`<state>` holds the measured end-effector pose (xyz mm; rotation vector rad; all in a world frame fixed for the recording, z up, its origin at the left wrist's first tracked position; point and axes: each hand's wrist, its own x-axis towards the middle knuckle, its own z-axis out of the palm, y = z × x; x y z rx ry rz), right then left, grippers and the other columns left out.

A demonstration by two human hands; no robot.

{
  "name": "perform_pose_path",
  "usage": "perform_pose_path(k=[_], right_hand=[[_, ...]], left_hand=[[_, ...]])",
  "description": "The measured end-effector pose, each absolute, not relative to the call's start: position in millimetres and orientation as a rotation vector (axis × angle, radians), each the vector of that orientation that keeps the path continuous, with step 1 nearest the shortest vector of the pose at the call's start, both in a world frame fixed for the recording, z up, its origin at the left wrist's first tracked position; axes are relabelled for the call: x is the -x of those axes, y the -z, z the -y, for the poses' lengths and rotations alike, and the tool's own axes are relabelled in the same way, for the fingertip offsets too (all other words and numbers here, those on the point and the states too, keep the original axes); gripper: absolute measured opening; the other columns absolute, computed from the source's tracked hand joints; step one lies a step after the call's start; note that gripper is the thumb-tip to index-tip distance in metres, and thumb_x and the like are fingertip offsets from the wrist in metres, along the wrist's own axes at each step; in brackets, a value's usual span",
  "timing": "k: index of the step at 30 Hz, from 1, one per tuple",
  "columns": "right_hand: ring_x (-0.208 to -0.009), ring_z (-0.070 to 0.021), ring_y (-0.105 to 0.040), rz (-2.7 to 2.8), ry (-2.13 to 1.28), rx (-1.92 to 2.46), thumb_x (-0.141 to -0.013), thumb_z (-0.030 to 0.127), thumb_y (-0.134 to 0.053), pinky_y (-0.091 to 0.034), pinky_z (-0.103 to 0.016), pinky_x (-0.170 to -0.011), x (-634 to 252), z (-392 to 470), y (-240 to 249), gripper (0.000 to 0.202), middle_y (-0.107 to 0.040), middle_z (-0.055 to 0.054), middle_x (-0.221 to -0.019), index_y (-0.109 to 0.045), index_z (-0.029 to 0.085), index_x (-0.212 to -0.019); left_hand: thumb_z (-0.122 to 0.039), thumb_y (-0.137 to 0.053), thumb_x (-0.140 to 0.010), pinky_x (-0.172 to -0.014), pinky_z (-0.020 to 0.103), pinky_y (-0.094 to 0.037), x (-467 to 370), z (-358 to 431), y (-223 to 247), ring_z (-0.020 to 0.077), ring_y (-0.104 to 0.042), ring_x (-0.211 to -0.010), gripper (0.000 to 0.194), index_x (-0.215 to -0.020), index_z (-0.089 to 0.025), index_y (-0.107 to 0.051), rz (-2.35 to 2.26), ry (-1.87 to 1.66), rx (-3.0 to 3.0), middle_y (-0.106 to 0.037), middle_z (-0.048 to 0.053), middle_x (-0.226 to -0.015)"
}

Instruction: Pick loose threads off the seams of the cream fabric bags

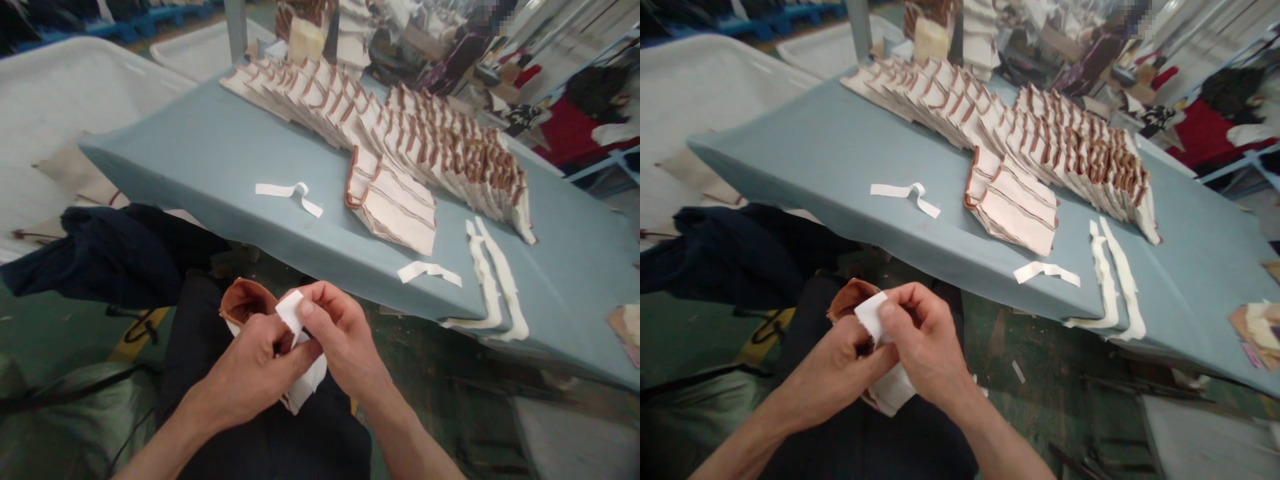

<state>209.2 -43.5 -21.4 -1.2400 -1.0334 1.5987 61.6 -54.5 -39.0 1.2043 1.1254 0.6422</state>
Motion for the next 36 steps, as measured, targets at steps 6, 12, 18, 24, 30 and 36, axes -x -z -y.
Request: perform_pose_path(k=[6, 12, 18, 24, 30, 36], right_hand=[[-0.056, -0.0081, -0.052, 0.960, -1.629, 1.161, -0.084, 0.056, -0.085, -0.043, -0.019, -0.053, -213, 35, 24, 0.043, -0.064, 0.003, -0.068, -0.066, 0.018, -0.086], [-0.050, -0.0064, -0.046, 0.964, -1.867, 1.182, -0.077, 0.067, -0.088, -0.038, -0.018, -0.047, -216, 33, 28, 0.057, -0.061, 0.004, -0.063, -0.069, 0.016, -0.089], [-0.053, -0.0066, -0.046, 1.176, -1.804, 1.312, -0.085, 0.056, -0.086, -0.033, -0.018, -0.047, -215, 38, 23, 0.044, -0.058, 0.006, -0.063, -0.069, 0.016, -0.091], [-0.052, -0.0062, -0.042, 1.185, -1.915, 1.280, -0.084, 0.059, -0.086, -0.029, -0.019, -0.047, -215, 39, 20, 0.048, -0.056, 0.006, -0.063, -0.066, 0.016, -0.089], [-0.053, -0.0054, -0.040, 1.168, -1.976, 1.244, -0.082, 0.062, -0.087, -0.029, -0.018, -0.047, -218, 38, 26, 0.053, -0.056, 0.006, -0.065, -0.065, 0.015, -0.090], [-0.054, -0.0060, -0.046, 1.129, -1.952, 1.270, -0.079, 0.067, -0.087, -0.032, -0.018, -0.048, -219, 34, 29, 0.059, -0.060, 0.005, -0.068, -0.065, 0.015, -0.097]], left_hand=[[-0.058, -0.072, -0.090, -0.044, 0.023, -0.053, -33, 61, 54, 0.0145, -0.055, -0.051, 0.048, -0.113, -0.017, -0.075, -1.183, -0.710, -1.018, -0.052, -0.005, -0.061], [-0.058, -0.077, -0.090, -0.042, 0.022, -0.057, -18, 69, 67, 0.0150, -0.062, -0.050, 0.047, -0.117, -0.020, -0.075, -1.257, -0.903, -1.013, -0.063, -0.003, -0.064], [-0.072, -0.071, -0.089, -0.039, 0.022, -0.055, -16, 62, 62, 0.0142, -0.060, -0.046, 0.054, -0.085, -0.018, -0.070, -1.098, -0.785, -0.890, -0.063, -0.001, -0.060], [-0.061, -0.088, -0.078, -0.039, 0.021, -0.054, -24, 56, 50, 0.0111, -0.057, -0.045, 0.051, -0.071, -0.018, -0.061, -1.038, -0.699, -0.837, -0.057, -0.005, -0.057], [-0.071, -0.083, -0.079, -0.039, 0.021, -0.053, -23, 60, 54, 0.0107, -0.056, -0.043, 0.059, -0.070, -0.018, -0.060, -1.036, -0.680, -0.828, -0.057, -0.004, -0.057], [-0.069, -0.078, -0.086, -0.041, 0.013, -0.041, -22, 62, 62, 0.0065, -0.046, -0.046, 0.057, -0.071, -0.016, -0.062, -0.983, -0.774, -0.780, -0.052, -0.005, -0.057]])
